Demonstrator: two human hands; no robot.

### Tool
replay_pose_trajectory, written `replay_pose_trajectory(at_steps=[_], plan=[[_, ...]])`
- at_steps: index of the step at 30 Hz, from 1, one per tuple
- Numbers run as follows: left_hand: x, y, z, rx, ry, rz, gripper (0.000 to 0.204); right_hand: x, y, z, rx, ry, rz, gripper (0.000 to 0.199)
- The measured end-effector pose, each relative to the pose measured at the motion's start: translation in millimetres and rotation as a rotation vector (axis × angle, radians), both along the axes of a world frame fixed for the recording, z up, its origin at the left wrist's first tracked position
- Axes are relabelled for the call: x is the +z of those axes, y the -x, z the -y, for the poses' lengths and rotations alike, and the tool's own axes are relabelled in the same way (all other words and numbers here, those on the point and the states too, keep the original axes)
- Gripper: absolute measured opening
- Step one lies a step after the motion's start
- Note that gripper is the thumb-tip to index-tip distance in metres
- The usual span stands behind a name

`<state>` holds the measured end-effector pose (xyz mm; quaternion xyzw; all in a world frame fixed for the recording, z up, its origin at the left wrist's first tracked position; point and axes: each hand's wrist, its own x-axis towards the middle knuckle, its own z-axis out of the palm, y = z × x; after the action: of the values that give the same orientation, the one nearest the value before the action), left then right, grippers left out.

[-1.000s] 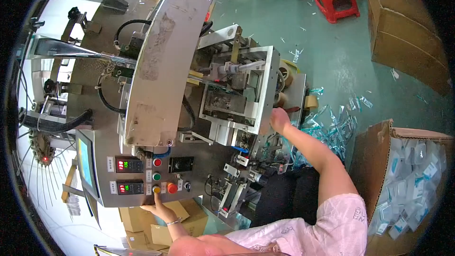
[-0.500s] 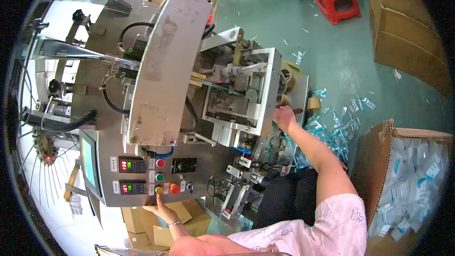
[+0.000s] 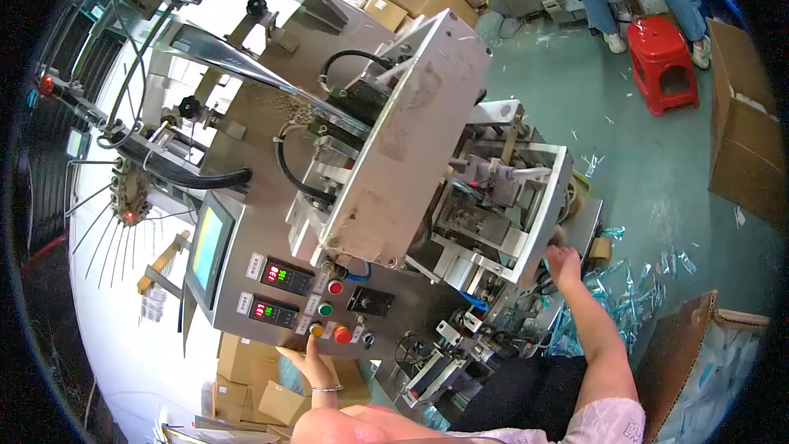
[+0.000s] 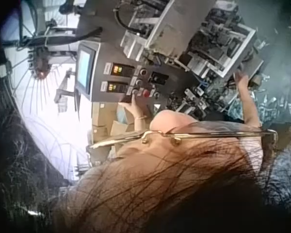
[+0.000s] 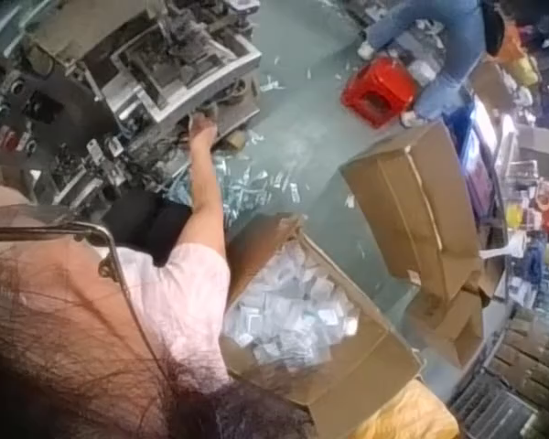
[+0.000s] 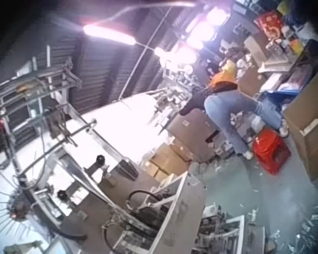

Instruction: Operates a packaging machine to bag small items and places them into cardboard boxes.

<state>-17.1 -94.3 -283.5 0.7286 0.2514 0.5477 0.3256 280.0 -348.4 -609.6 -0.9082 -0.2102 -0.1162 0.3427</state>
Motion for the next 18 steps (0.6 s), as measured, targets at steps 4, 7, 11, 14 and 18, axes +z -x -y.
replay_pose_trajectory(at_steps=[4, 7, 11, 14, 18], plan=[[4.1, -5.5, 3.0, 0.012, 0.005, -0.015, 0.076, -13.2, -2.0, -3.5, 0.018, -0.042, 0.129, 0.008], [1.8, -4.2, -2.6, -0.055, 0.041, 0.034, 0.074, -27.6, -5.0, -9.6, 0.014, -0.014, 0.048, 0.010], [-8.8, 4.0, -20.4, -0.029, -0.003, 0.035, 0.078, -31.4, 1.3, -7.7, 0.010, -0.040, 0.023, 0.012], [-10.8, 3.8, -21.6, 0.013, -0.038, 0.017, 0.080, -25.1, 5.3, 0.0, 0.043, -0.039, -0.034, 0.016], [-5.9, 0.0, -13.5, -0.034, -0.008, 0.019, 0.082, -30.3, 7.0, -2.4, 0.047, -0.069, -0.018, 0.016]])
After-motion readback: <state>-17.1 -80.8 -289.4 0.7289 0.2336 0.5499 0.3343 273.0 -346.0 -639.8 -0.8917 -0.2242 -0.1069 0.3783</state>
